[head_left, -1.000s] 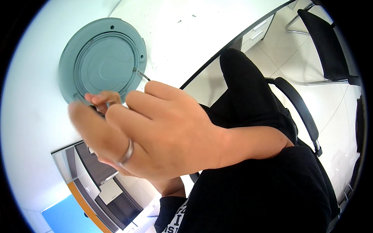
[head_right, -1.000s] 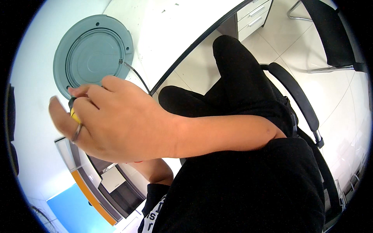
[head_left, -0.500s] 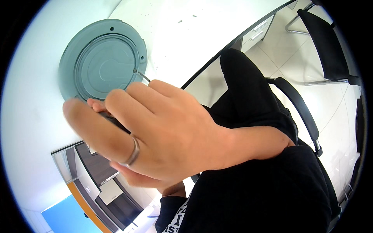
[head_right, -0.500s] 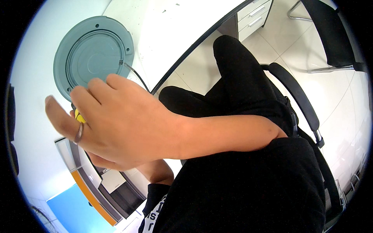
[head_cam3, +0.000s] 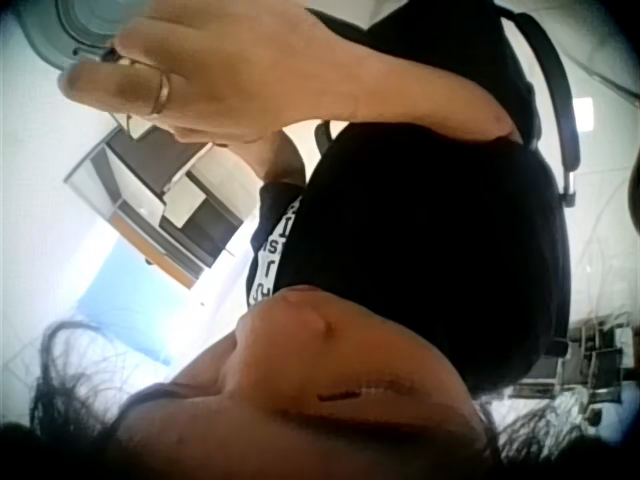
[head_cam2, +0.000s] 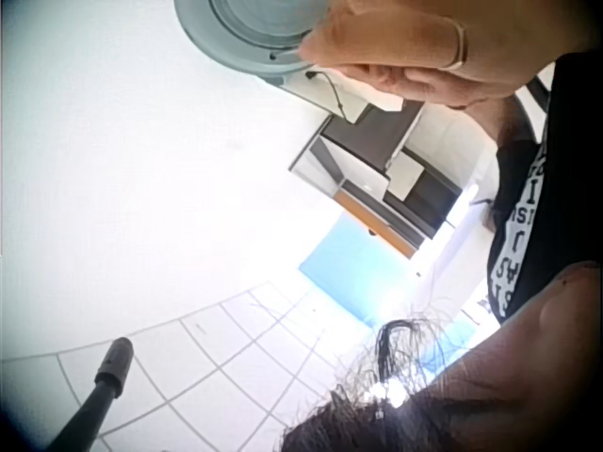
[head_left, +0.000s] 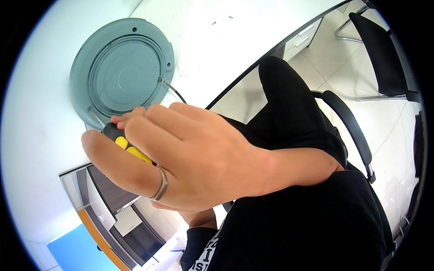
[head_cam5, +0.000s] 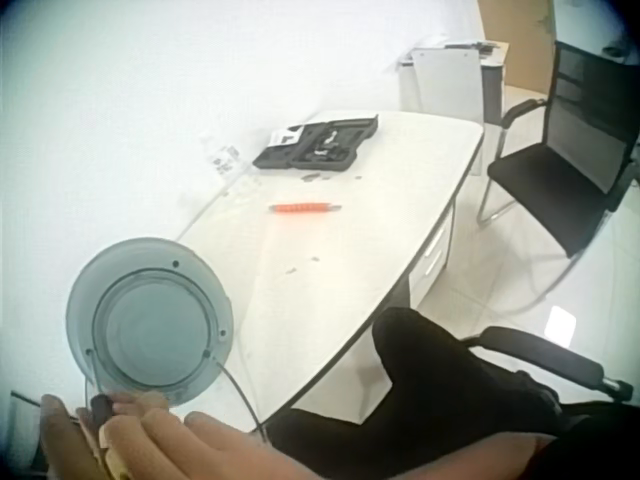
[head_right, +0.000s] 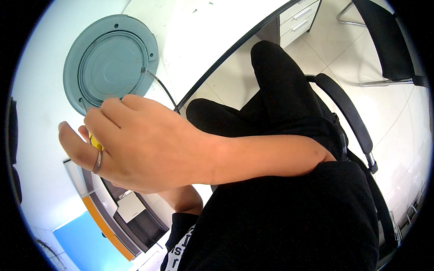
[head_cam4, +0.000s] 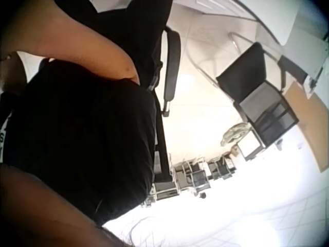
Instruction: The person uses a screwdriver to tighten screws on the rear housing of a light-blue fan placed on a white table. They repeatedly pick up screws from the table and insert them into the housing, turning the screwdriver to secure each one. The fan remains on the table throughout the process.
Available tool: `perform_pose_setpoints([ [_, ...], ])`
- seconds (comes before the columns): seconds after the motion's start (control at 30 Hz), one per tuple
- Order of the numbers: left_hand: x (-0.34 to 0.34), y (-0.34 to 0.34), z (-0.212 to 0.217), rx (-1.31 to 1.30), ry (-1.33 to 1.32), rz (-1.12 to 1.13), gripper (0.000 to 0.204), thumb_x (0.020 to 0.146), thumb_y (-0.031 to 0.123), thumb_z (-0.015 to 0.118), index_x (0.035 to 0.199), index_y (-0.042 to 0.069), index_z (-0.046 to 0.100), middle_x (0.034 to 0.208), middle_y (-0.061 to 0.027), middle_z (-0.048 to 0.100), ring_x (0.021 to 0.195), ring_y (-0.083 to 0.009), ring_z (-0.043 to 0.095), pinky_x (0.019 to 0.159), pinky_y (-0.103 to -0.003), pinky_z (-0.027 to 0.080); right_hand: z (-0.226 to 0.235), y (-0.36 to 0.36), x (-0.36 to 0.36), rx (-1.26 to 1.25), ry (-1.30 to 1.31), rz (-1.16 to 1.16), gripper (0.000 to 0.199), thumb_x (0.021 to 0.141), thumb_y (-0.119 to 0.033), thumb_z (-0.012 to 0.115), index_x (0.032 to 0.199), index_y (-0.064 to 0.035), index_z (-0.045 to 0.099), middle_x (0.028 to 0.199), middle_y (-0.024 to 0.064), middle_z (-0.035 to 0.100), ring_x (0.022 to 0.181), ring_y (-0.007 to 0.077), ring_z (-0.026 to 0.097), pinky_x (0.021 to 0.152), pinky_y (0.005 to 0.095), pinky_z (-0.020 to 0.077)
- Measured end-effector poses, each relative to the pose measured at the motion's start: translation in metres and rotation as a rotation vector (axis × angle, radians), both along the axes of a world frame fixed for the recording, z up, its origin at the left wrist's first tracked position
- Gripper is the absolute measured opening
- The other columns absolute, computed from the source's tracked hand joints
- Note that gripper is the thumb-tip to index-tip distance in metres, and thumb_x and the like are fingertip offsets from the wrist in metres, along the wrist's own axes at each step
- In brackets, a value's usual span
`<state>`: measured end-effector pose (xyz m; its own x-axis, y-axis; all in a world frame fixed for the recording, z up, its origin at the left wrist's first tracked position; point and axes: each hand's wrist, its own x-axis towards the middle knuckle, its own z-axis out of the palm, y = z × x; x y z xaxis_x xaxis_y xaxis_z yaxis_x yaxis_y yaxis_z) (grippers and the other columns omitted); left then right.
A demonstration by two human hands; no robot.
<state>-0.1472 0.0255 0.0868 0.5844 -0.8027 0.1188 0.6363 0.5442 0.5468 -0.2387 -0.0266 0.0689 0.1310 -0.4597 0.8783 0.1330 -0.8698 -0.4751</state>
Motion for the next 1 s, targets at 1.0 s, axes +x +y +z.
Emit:
perform_pose_setpoints([
  [1.0, -0.008, 0.006, -0.003, -0.016, 0.042, 0.023, 0.032, 0.105, 0.032, 0.055, 0.124, 0.006, 0.054, 0.098, 0.0020, 0.050, 0.069, 0.0014, 0.048, 0.065, -0.015, 0.044, 0.007, 0.005, -0.012, 0.041, 0.152, 0.030, 0.027, 0.085, -0.013, 0.070, 0.104, 0.0042, 0.062, 0.077, 0.0111, 0.062, 0.072, 0.0181, 0.063, 0.050, 0.0237, 0.0495],
])
